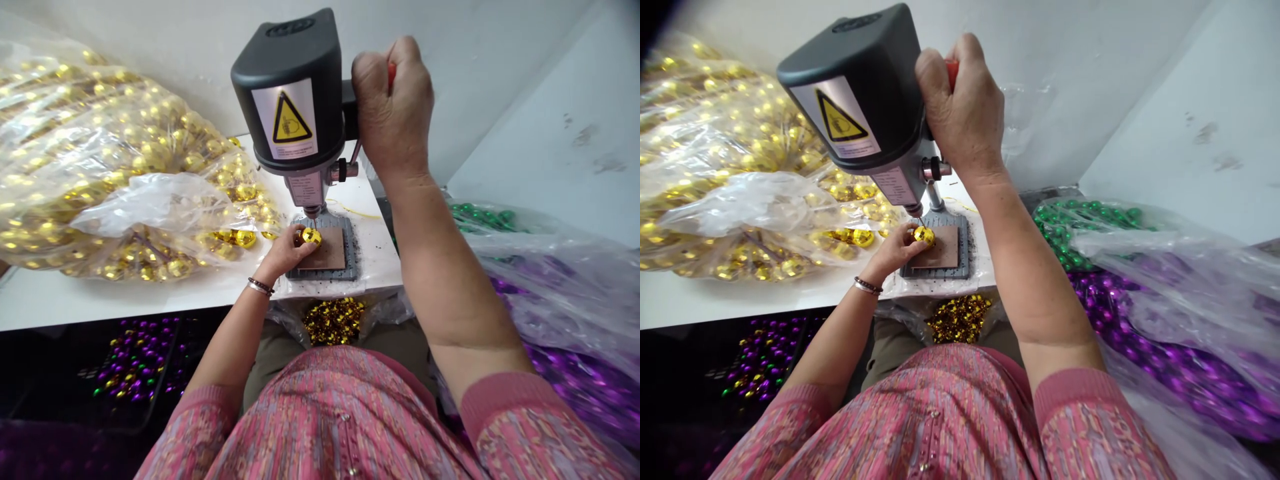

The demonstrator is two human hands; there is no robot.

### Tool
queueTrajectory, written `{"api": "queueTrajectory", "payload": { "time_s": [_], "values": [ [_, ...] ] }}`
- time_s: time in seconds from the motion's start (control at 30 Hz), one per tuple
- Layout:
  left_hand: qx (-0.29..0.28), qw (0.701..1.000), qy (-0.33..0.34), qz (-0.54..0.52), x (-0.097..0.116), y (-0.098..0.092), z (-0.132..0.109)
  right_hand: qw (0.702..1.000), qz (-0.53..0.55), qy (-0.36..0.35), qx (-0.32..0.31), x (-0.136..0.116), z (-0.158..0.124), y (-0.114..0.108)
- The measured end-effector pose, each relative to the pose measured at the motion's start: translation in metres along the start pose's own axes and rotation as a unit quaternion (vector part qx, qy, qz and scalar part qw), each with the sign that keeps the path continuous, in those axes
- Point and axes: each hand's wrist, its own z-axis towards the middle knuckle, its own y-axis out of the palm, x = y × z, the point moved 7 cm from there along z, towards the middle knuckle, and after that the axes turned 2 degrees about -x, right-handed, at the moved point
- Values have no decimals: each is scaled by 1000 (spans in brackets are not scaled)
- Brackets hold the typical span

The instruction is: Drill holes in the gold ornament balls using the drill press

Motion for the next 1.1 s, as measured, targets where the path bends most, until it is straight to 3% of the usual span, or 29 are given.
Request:
{"api": "queueTrajectory", "payload": {
  "time_s": [0.23,0.43,0.57,0.73,0.9,1.1],
  "values": [
    [-11,998,34,59,19,11,-3,998,57,-8,13,-2,-3,-4],
    [-4,998,35,47,11,19,1,999,46,-4,11,-2,-5,-5],
    [-7,999,31,9,6,22,1,995,51,-86,14,-4,-23,-15],
    [-2,999,35,-10,4,23,1,972,16,-235,23,3,-75,-31],
    [3,998,58,-30,4,25,2,962,-85,-258,39,31,-112,-25],
    [-12,999,35,-20,6,26,0,937,-82,-319,114,40,-128,-20]
  ]
}}
